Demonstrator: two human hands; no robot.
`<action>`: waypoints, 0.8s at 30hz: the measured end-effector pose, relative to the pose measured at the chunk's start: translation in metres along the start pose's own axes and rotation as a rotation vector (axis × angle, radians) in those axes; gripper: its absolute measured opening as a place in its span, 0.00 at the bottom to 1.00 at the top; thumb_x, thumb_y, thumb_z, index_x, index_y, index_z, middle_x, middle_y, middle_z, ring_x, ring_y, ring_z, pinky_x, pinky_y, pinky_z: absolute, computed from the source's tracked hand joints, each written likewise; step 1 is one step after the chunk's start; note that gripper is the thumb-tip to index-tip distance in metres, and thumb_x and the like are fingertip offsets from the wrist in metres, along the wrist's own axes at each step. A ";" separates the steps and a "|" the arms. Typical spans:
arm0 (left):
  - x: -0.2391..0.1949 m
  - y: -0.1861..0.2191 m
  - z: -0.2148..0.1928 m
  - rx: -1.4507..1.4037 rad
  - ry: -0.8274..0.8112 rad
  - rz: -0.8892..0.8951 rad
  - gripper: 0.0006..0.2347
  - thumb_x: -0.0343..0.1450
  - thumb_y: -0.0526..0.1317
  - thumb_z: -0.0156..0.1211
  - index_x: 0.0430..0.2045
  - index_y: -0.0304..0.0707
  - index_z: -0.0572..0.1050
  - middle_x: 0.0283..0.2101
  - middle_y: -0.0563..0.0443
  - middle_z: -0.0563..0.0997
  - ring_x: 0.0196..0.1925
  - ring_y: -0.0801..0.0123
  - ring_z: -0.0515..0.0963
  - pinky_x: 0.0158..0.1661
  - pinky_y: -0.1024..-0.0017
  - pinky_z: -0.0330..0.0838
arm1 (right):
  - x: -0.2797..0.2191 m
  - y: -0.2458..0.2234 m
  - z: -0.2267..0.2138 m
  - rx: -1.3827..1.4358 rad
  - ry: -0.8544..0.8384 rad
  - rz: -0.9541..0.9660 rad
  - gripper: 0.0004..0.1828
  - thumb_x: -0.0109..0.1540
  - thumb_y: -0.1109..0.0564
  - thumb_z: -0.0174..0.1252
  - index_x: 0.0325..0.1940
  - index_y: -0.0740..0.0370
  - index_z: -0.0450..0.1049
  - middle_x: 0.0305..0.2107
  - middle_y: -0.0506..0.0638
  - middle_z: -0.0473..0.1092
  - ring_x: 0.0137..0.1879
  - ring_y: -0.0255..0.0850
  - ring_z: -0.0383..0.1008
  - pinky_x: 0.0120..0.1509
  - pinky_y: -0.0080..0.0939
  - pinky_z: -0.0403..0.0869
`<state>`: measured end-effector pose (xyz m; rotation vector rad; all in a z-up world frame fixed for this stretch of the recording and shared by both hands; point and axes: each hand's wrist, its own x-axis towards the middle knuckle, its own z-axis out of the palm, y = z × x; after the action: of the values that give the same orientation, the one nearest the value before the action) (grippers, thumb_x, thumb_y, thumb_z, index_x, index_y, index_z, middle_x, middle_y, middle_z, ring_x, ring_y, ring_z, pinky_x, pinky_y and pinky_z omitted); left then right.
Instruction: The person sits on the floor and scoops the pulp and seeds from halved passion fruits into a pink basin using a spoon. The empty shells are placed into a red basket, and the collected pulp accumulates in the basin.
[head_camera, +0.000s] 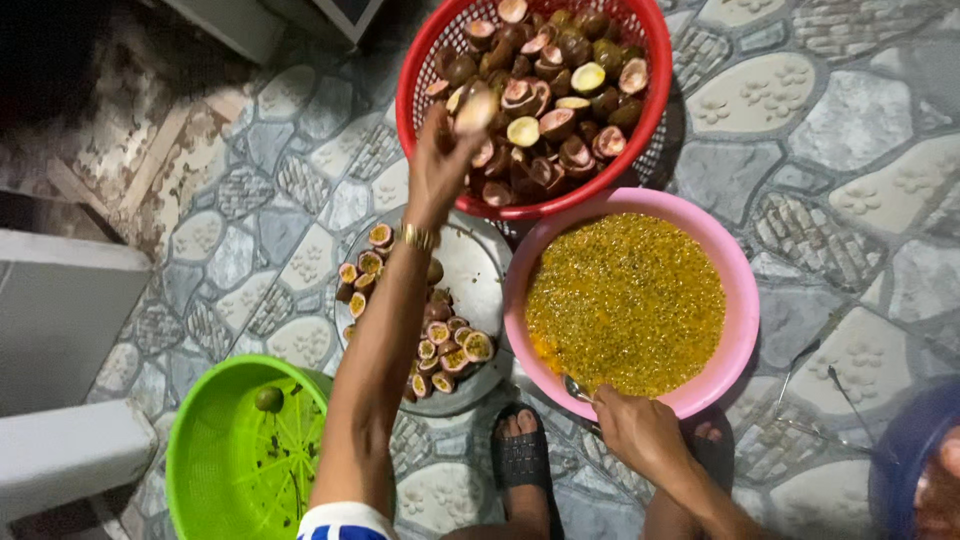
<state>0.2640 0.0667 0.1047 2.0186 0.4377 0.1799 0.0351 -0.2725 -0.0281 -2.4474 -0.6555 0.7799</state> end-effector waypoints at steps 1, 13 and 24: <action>0.007 -0.007 -0.004 0.001 0.007 -0.005 0.42 0.65 0.57 0.64 0.71 0.34 0.52 0.76 0.33 0.53 0.76 0.47 0.59 0.69 0.48 0.59 | -0.002 -0.001 -0.002 -0.002 -0.006 -0.006 0.08 0.68 0.45 0.44 0.40 0.46 0.66 0.23 0.49 0.76 0.34 0.59 0.78 0.37 0.60 0.70; -0.060 -0.287 -0.095 1.012 0.315 0.090 0.22 0.65 0.43 0.65 0.55 0.49 0.72 0.56 0.45 0.78 0.57 0.45 0.70 0.50 0.47 0.62 | -0.027 0.025 0.017 0.118 0.038 0.021 0.05 0.64 0.45 0.51 0.39 0.41 0.69 0.22 0.54 0.76 0.34 0.61 0.78 0.40 0.62 0.72; -0.068 -0.308 -0.049 1.512 -0.183 0.203 0.31 0.62 0.61 0.67 0.56 0.47 0.72 0.44 0.46 0.82 0.49 0.52 0.76 0.56 0.50 0.62 | -0.020 0.010 0.019 0.142 0.010 0.036 0.04 0.63 0.45 0.53 0.40 0.40 0.71 0.28 0.49 0.78 0.39 0.59 0.78 0.43 0.55 0.71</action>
<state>0.1157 0.2095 -0.1388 3.5185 0.2270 -0.3361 0.0119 -0.2857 -0.0394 -2.3378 -0.5352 0.7997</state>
